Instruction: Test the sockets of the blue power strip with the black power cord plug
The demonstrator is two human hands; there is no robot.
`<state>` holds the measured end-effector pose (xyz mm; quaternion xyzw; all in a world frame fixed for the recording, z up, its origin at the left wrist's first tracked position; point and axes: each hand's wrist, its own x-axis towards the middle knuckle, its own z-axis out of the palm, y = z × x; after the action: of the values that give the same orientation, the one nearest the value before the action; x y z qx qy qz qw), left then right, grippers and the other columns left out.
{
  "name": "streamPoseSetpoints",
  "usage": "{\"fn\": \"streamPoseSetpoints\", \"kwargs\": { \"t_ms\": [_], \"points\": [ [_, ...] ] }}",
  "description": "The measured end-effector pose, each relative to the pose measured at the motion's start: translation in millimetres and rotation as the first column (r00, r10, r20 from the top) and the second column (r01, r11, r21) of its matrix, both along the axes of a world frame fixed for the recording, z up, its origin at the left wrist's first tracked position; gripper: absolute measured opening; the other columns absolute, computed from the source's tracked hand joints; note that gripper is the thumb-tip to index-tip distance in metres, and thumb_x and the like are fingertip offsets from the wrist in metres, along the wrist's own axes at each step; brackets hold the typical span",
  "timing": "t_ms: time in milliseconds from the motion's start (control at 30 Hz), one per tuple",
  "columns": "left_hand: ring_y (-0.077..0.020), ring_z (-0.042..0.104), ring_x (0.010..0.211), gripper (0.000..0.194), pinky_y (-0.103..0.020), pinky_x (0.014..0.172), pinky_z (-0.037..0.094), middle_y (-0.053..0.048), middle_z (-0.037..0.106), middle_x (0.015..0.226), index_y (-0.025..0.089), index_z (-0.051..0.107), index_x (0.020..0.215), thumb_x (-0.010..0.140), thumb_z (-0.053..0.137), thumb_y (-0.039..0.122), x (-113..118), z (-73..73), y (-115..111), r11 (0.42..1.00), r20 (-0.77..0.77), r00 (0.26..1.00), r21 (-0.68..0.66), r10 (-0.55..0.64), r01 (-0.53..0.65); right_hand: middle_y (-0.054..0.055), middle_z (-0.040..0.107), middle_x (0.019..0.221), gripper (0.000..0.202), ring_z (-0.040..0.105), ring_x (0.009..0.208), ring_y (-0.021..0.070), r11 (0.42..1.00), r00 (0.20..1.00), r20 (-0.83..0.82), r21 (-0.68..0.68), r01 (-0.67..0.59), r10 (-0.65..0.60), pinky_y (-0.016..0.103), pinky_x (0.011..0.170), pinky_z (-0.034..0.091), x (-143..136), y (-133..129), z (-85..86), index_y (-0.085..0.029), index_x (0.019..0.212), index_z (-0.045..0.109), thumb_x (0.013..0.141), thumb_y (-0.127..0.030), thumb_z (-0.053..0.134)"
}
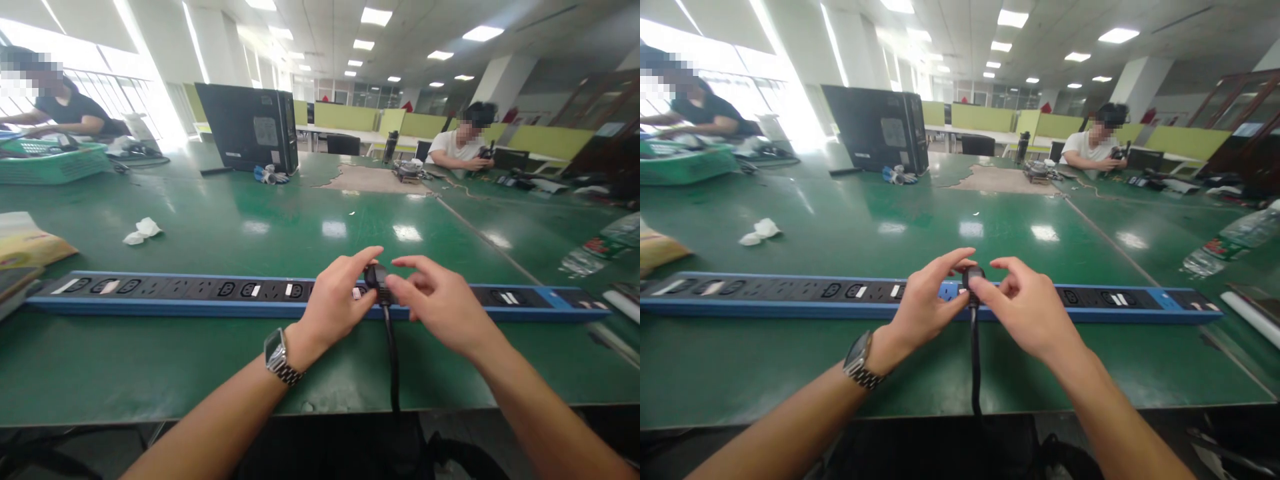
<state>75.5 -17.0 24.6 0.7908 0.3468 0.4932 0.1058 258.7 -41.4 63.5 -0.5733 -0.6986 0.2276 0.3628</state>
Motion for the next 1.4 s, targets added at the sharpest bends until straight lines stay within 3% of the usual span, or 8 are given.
{"fn": "streamPoseSetpoints", "kwargs": {
  "t_ms": [100, 267, 467, 667, 767, 967, 1200, 1400],
  "points": [
    [-0.0197, 0.064, 0.102, 0.065, -0.035, 0.092, 0.051, -0.005, 0.069, 0.115, 0.024, 0.044, 0.137, 0.078, 0.068, 0.012, 15.5, 4.8, 2.9, 0.997, 0.016, 0.999, -0.058, -0.047, 0.047, 0.000, 0.067, 0.062, 0.035, 0.060, 0.054, 0.0160, 0.997, 0.969, 0.245, -0.070, -0.023, 0.040, 0.026, 0.051, 0.038, -0.9, 1.0, 17.7, -0.018, 0.102, 0.069, 0.084, -0.045, 0.057],
    [-0.0235, 0.062, 0.108, 0.056, -0.041, 0.095, 0.050, -0.008, 0.066, 0.123, 0.023, 0.051, 0.131, 0.080, 0.073, 0.024, -7.6, -15.3, 7.5, 0.992, -0.105, 0.993, -0.112, 0.049, -0.061, 0.004, 0.069, 0.065, 0.036, 0.062, 0.061, 0.0188, 0.985, 0.891, 0.452, -0.123, 0.117, -0.050, 0.028, 0.056, 0.039, 24.2, 17.5, 0.2, -0.014, 0.096, 0.073, 0.084, -0.038, 0.049],
    [-0.0270, 0.061, 0.105, 0.024, -0.044, 0.091, 0.048, -0.008, 0.070, 0.109, 0.019, 0.065, 0.108, 0.086, 0.065, 0.029, -56.6, -33.8, 11.9, 0.946, -0.386, 0.879, -0.045, 0.280, -0.321, 0.004, 0.069, 0.067, 0.035, 0.061, 0.064, 0.0199, 0.983, 0.827, 0.557, -0.098, 0.158, -0.077, 0.029, 0.058, 0.037, 38.9, 26.8, -12.6, -0.016, 0.098, 0.074, 0.080, -0.035, 0.050],
    [-0.0245, 0.062, 0.103, 0.019, -0.041, 0.090, 0.046, -0.005, 0.071, 0.107, 0.021, 0.067, 0.103, 0.092, 0.055, 0.030, -58.9, -36.7, 9.1, 0.936, -0.463, 0.833, -0.017, 0.304, -0.352, 0.004, 0.067, 0.064, 0.024, 0.061, 0.061, 0.0200, 0.991, 0.755, 0.647, 0.007, 0.136, -0.108, 0.029, 0.055, 0.032, 27.0, 28.1, -30.5, -0.019, 0.089, 0.069, 0.081, -0.035, 0.053],
    [-0.0244, 0.063, 0.103, 0.021, -0.042, 0.091, 0.044, -0.004, 0.071, 0.108, 0.022, 0.067, 0.105, 0.093, 0.052, 0.030, -55.9, -37.4, 9.2, 0.928, -0.489, 0.812, -0.014, 0.318, -0.372, 0.004, 0.068, 0.065, 0.027, 0.061, 0.060, 0.0193, 0.984, 0.835, 0.522, 0.068, 0.165, -0.176, 0.028, 0.056, 0.036, 31.7, 21.4, -19.3, -0.019, 0.088, 0.069, 0.083, -0.040, 0.053],
    [-0.0240, 0.064, 0.103, 0.023, -0.042, 0.090, 0.044, -0.004, 0.072, 0.108, 0.022, 0.068, 0.105, 0.094, 0.050, 0.031, -56.3, -38.5, 10.3, 0.931, -0.501, 0.806, 0.001, 0.316, -0.364, 0.004, 0.071, 0.070, 0.038, 0.063, 0.062, 0.0208, 0.914, 0.821, 0.406, 0.111, 0.391, -0.401, 0.030, 0.058, 0.039, 91.8, 8.6, 19.2, -0.023, 0.094, 0.068, 0.077, -0.055, 0.057],
    [-0.0238, 0.064, 0.101, 0.023, -0.042, 0.090, 0.044, -0.004, 0.072, 0.106, 0.021, 0.068, 0.104, 0.094, 0.049, 0.030, -55.9, -38.3, 9.4, 0.931, -0.492, 0.809, 0.012, 0.323, -0.365, 0.008, 0.070, 0.071, 0.032, 0.064, 0.070, 0.0263, 0.885, 0.632, 0.686, 0.038, 0.464, -0.361, 0.033, 0.062, 0.040, 173.6, 14.9, -27.2, -0.021, 0.095, 0.065, 0.084, -0.047, 0.049],
    [-0.0231, 0.064, 0.102, 0.023, -0.042, 0.091, 0.044, -0.003, 0.072, 0.108, 0.022, 0.067, 0.105, 0.094, 0.049, 0.029, -55.6, -39.6, 9.9, 0.930, -0.486, 0.809, 0.019, 0.331, -0.368, 0.006, 0.072, 0.076, 0.030, 0.065, 0.074, 0.0255, 0.915, 0.603, 0.765, -0.047, 0.401, -0.225, 0.032, 0.065, 0.040, 194.4, 25.5, -28.8, -0.023, 0.098, 0.064, 0.085, -0.047, 0.050]
  ]
}}
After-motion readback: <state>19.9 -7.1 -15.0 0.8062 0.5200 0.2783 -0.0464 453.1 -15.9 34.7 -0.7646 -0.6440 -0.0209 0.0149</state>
